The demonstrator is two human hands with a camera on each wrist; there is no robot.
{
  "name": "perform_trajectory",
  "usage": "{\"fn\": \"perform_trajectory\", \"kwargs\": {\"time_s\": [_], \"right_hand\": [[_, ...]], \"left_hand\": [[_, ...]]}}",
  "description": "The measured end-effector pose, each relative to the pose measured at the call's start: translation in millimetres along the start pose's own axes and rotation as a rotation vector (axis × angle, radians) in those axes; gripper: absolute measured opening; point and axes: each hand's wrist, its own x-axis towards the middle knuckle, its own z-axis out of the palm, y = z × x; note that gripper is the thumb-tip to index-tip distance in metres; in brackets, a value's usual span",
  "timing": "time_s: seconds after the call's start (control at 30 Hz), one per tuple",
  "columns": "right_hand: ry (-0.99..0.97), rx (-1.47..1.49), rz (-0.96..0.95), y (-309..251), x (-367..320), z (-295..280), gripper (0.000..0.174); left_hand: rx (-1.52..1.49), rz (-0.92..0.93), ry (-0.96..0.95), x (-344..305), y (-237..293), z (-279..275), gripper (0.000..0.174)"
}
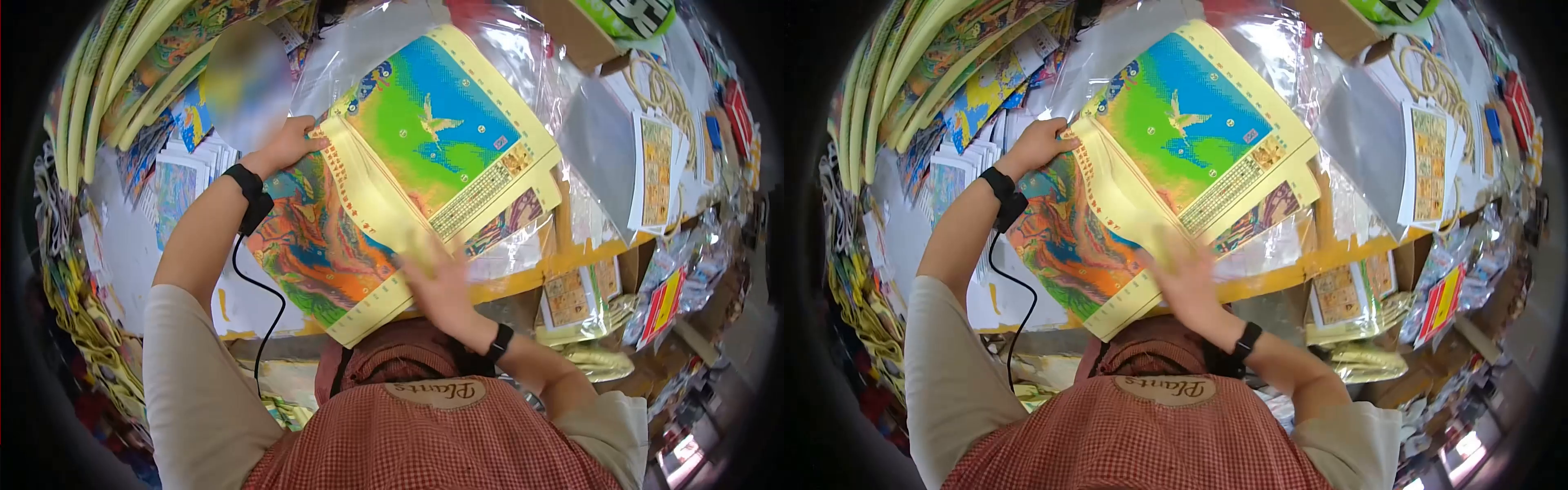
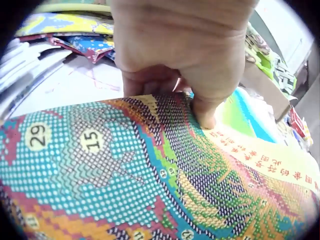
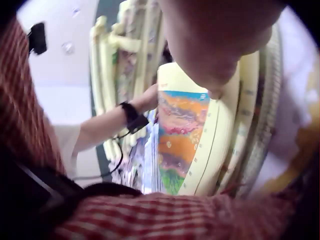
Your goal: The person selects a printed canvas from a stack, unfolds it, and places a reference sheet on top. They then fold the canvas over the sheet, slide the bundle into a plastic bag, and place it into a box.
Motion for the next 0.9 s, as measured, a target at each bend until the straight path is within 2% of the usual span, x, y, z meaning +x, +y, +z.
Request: {"fn": "perform_trajectory", "kwargs": {"time_s": [0.03, 0.1, 0.13, 0.17, 0.27, 0.33, 0.43, 0.5, 0.57, 0.67, 0.77, 0.9], "right_hand": [[-0.022, 0.003, -0.280, 1, 13, 6, 0.065], [-0.099, 0.055, -0.431, -17, 44, 9, 0.060], [-0.105, 0.114, -0.422, -23, 62, 13, 0.061], [-0.109, 0.171, -0.415, -28, 83, 17, 0.063], [-0.104, 0.269, -0.385, -16, 102, 38, 0.068], [-0.103, 0.267, -0.370, -8, 99, 53, 0.071], [-0.138, 0.201, -0.368, -9, 94, 65, 0.077], [-0.301, 0.201, -0.304, -18, 88, 50, 0.080], [-0.485, 0.195, -0.201, -33, 95, 32, 0.084], [-0.169, 0.150, -0.149, -47, 125, 40, 0.082], [-0.056, 0.089, -0.120, -63, 176, 74, 0.079], [0.099, 0.024, -0.063, -79, 185, 86, 0.073]], "left_hand": [[-0.011, -0.024, 0.000, -2, 1, 3, 0.047], [-0.057, -0.070, 0.080, -6, 1, 14, 0.048], [-0.078, -0.095, 0.122, -10, 2, 17, 0.048], [-0.129, -0.206, 0.121, -19, 14, 18, 0.050], [-0.100, -0.036, 0.693, -54, -1, 71, 0.052], [0.062, -0.149, 0.790, -110, 28, 85, 0.055], [0.220, -0.183, 0.623, -177, 58, 122, 0.060], [0.244, -0.234, 0.585, -181, 56, 156, 0.060], [0.182, -0.241, 0.633, -180, 59, 154, 0.057], [0.120, -0.255, 0.655, -179, 59, 159, 0.053], [0.087, -0.239, 0.688, -179, 52, 166, 0.052], [0.038, -0.190, 0.652, -184, 46, 169, 0.061]]}}
